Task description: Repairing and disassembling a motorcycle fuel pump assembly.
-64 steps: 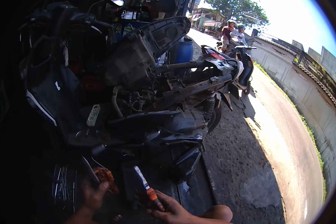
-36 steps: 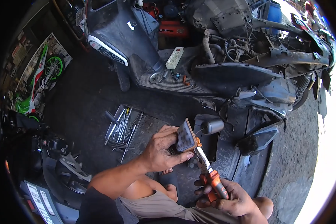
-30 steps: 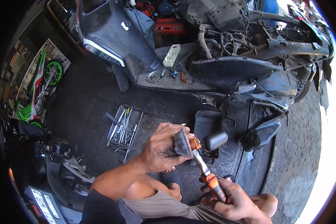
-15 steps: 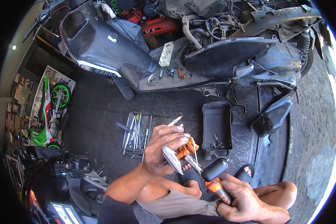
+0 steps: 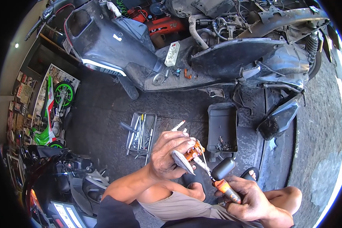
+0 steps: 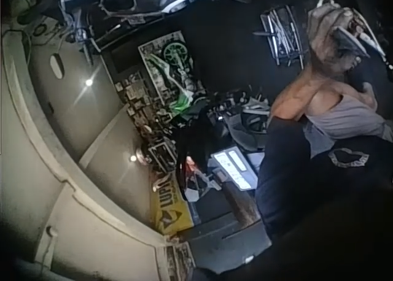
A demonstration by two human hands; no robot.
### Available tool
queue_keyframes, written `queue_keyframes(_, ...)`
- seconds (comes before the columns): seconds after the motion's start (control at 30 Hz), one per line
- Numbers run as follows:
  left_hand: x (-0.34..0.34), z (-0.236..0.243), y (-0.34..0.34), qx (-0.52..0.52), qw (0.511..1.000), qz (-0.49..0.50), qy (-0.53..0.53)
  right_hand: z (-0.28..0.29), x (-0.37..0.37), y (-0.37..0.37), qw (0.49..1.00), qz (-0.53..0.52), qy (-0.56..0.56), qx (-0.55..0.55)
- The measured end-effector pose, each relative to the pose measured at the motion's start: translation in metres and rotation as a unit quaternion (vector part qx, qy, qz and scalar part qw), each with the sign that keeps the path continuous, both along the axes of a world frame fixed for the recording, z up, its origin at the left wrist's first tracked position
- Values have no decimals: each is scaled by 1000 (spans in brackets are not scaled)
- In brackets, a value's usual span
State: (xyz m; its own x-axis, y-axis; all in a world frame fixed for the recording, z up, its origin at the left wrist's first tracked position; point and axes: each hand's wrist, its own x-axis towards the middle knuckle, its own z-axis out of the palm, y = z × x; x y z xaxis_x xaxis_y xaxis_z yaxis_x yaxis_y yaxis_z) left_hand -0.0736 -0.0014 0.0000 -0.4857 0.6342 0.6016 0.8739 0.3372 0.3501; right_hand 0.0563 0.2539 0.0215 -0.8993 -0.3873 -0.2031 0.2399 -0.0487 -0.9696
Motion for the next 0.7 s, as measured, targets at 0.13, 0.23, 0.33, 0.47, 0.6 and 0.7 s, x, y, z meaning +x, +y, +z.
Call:
queue_keyframes(0.13,3,-2,0,-5,1000,10,-8,-2,-1,4,999,15,-4,34)
queue_keyframes(0.23,2,0,1,-13,1000,2,-5,-12,5,3,999,6,37,35)
queue_keyframes(0.33,2,0,4,-10,1000,11,1,0,3,2,999,2,35,26)
queue_keyframes(0.47,3,-7,8,37,997,21,-67,8,-3,4,997,11,43,64)
queue_keyframes(0.6,4,-13,12,85,962,40,-255,-4,-6,19,994,62,74,51)
queue_keyframes(0.7,8,-4,13,136,874,58,-463,-15,-12,41,985,105,135,-8)
